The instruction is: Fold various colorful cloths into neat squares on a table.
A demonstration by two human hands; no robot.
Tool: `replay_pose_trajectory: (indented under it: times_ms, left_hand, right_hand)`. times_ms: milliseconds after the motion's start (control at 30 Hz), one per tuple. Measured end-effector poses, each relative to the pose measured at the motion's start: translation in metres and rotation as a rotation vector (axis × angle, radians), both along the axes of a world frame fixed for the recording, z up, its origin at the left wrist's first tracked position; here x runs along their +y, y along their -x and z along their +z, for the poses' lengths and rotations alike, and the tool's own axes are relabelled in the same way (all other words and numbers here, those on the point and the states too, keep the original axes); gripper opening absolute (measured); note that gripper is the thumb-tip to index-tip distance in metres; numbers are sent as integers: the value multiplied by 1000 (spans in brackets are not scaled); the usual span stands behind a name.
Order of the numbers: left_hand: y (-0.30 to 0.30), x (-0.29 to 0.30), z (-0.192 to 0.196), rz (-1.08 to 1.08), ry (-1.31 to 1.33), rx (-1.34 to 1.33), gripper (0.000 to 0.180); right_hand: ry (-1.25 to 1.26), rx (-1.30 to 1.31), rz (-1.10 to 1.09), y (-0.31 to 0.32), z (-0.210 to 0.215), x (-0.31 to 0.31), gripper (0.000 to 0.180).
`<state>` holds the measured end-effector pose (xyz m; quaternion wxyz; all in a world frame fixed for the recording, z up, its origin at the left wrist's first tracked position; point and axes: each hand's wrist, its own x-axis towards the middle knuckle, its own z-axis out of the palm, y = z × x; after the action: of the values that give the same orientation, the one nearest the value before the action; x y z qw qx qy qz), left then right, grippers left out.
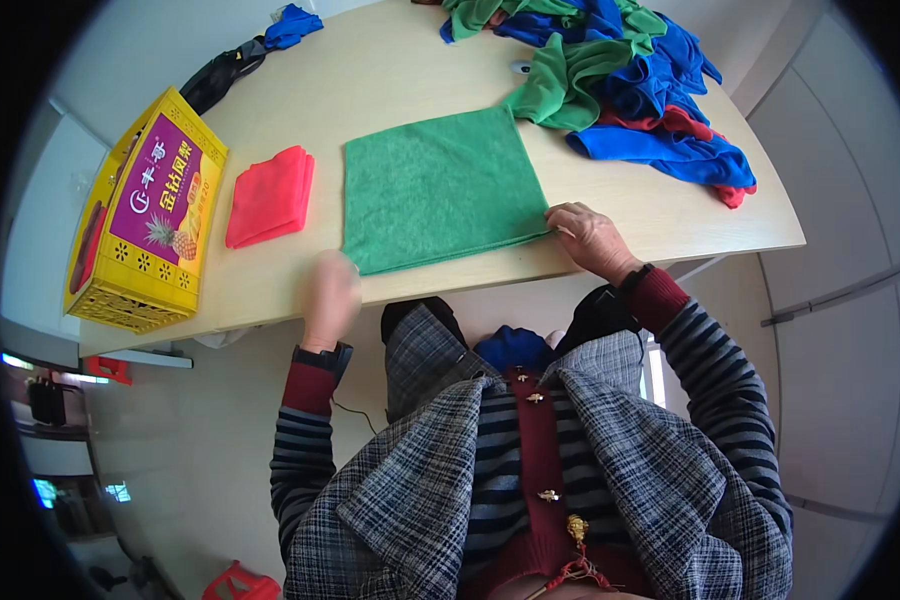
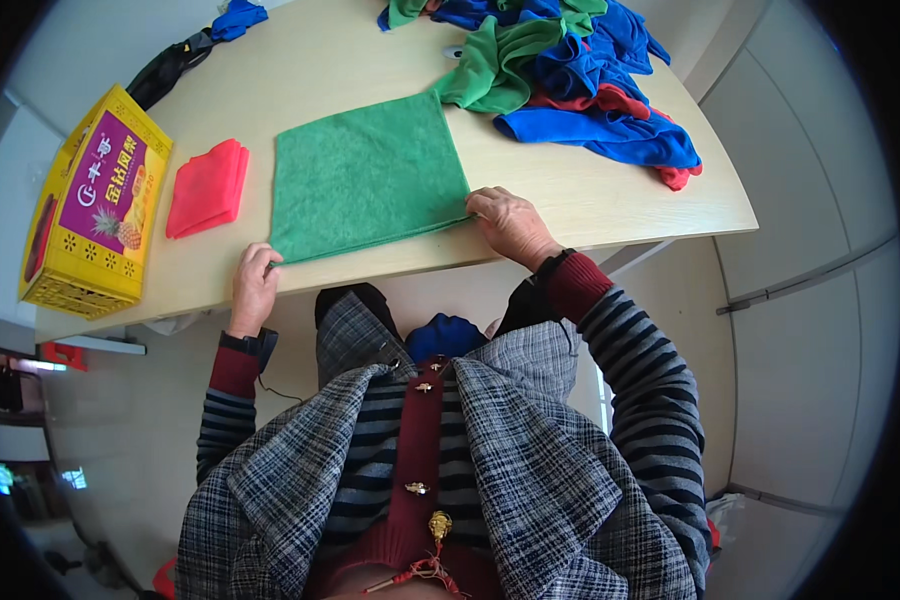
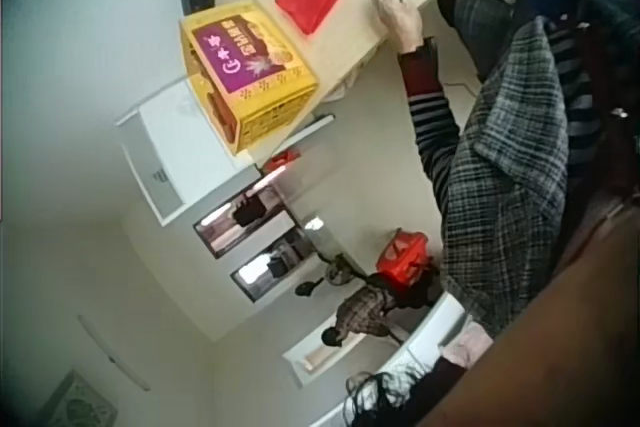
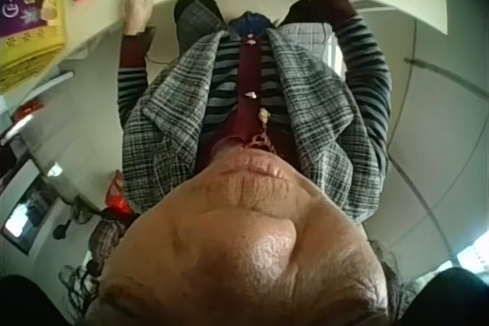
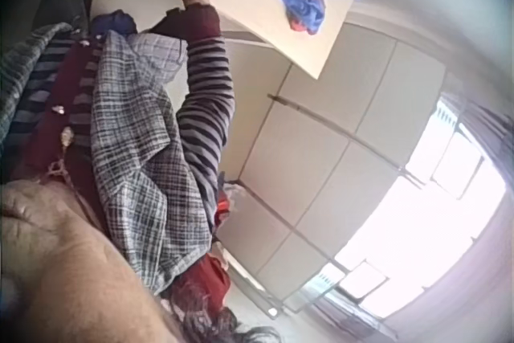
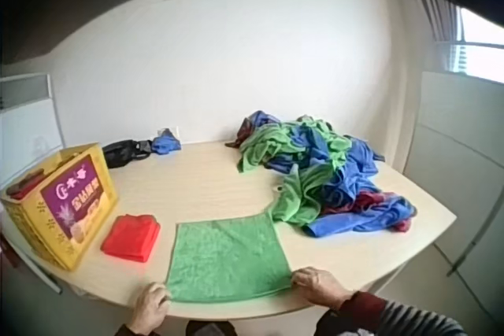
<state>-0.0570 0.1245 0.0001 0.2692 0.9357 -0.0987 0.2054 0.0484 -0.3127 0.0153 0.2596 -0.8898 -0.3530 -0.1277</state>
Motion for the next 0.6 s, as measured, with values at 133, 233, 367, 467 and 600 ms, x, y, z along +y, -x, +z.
replay_pose_trajectory:
  times_ms: [133,233,367,467,600]
  left_hand:
    - [15,-5,9,2,29,48,20]
    - [24,-3,17,-21,0,74,19]
    - [28,0,36,-94,-53,203,15]
    - [21,1,47,-151,-74,391,15]
    - [-31,-5,29,-183,-70,172,31]
  right_hand:
    - [42,-14,33,19,13,-4,15]
    - [102,-40,106,31,26,-5,8]
    - [237,154,174,41,44,-12,9]
    - [274,297,120,35,58,3,14]
    - [258,153,130,3,26,64,41]
